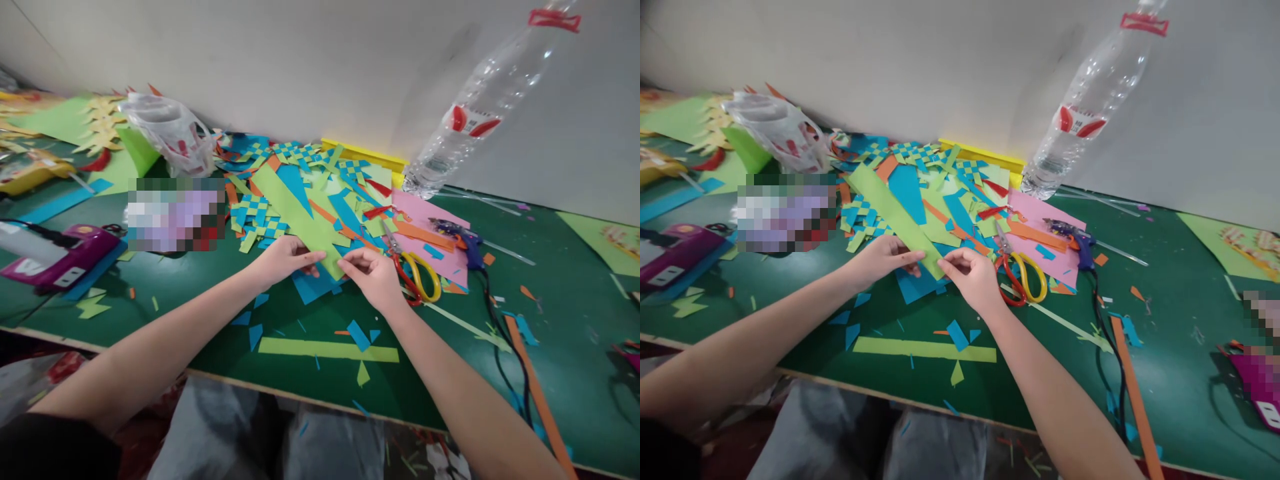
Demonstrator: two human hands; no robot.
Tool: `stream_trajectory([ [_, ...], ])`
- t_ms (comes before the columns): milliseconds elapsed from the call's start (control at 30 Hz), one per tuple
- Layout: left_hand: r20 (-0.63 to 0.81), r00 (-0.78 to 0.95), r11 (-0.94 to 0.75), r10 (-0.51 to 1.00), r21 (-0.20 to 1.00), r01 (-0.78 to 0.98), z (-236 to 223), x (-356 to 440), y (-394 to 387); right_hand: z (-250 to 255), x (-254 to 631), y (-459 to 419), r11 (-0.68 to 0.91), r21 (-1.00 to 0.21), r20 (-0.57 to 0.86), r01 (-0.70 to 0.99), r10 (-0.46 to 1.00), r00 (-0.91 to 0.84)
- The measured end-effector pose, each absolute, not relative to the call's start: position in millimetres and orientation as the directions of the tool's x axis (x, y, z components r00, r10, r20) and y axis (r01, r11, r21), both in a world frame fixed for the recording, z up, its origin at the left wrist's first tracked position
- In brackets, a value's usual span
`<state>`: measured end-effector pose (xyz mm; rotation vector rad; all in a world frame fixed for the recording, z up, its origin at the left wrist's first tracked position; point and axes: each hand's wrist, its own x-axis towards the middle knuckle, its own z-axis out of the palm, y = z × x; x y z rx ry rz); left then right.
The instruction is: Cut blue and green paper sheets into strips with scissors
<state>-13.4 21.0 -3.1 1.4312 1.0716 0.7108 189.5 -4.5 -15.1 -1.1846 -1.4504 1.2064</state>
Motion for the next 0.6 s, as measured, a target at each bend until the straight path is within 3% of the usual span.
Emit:
stream_trajectory([
  [133,-0.126,0.355,0.022,0.926,0.959,0.283,-3.5,-15.8,21.9,-15.4,187.1,-5.2,0.012,-0.995,-0.009,0.103,0.979,-0.204],
  [433,-0.048,0.395,-0.066,0.918,0.960,0.272,-4.7,-17.6,22.3,-12.3,188.6,-8.5,0.040,-0.982,-0.021,0.186,0.949,-0.315],
  [600,-0.090,0.432,0.004,0.897,0.981,0.195,-2.7,-14.8,20.8,-14.2,188.5,-8.4,0.032,-0.987,-0.020,0.158,0.949,-0.315],
])
